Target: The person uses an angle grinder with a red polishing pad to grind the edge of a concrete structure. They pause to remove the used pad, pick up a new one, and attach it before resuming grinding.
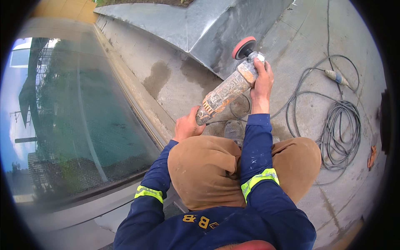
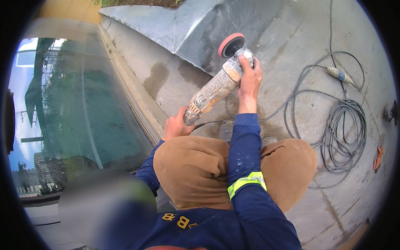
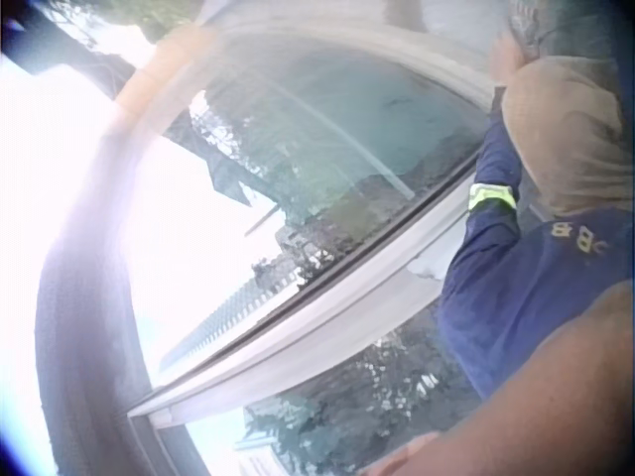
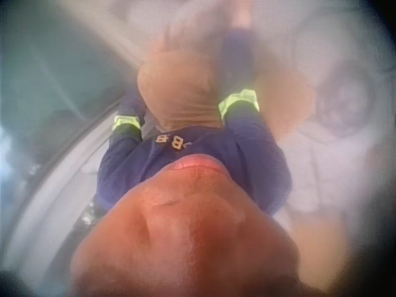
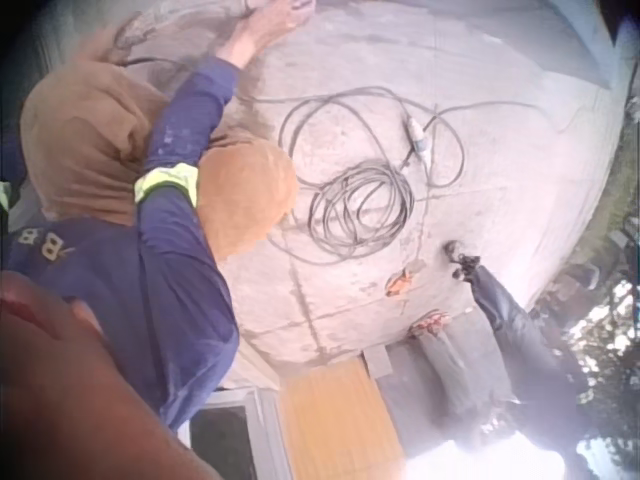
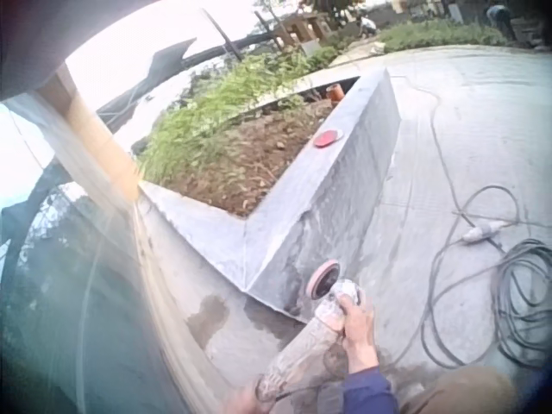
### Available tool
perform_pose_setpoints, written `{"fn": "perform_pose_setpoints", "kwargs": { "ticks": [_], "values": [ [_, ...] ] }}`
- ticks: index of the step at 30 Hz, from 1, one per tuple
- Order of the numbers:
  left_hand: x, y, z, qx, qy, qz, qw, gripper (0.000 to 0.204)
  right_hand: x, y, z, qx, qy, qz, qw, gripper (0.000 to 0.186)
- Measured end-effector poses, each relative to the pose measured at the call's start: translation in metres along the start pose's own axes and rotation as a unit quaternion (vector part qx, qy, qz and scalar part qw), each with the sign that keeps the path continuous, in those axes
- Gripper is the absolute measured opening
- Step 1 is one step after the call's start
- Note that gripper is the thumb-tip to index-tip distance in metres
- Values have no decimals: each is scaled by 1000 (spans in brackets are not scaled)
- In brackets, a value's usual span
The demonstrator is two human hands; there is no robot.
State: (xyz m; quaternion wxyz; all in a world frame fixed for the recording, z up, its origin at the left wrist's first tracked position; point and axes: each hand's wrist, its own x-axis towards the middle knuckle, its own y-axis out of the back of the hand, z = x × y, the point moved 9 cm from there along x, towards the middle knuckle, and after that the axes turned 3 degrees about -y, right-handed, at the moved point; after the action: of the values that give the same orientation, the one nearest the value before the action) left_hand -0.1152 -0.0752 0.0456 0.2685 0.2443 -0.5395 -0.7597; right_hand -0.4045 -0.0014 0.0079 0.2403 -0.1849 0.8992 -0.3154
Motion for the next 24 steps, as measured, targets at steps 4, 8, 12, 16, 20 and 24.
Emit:
{"fn": "perform_pose_setpoints", "kwargs": {
  "ticks": [4, 8, 12, 16, 20, 24],
  "values": [
    [32, 32, 42, -27, -109, 21, 993, 66, -13, -2, -65, 95, 119, -21, 988, 41],
    [44, 73, 81, -24, -190, 36, 981, 63, -36, -8, -119, 61, 181, -12, 981, 37],
    [38, 107, 116, 34, -234, 26, 971, 62, -36, 1, -142, 106, 147, -18, 983, 39],
    [13, 119, 158, 108, -224, 22, 968, 63, -33, 10, -156, 148, 116, -18, 982, 45],
    [13, 134, 181, 67, -241, 55, 966, 54, -57, -12, -183, 116, 121, -72, 983, 53],
    [16, 130, 215, -22, -270, 60, 961, 45, -82, -31, -189, 78, 84, -84, 990, 56]
  ]
}}
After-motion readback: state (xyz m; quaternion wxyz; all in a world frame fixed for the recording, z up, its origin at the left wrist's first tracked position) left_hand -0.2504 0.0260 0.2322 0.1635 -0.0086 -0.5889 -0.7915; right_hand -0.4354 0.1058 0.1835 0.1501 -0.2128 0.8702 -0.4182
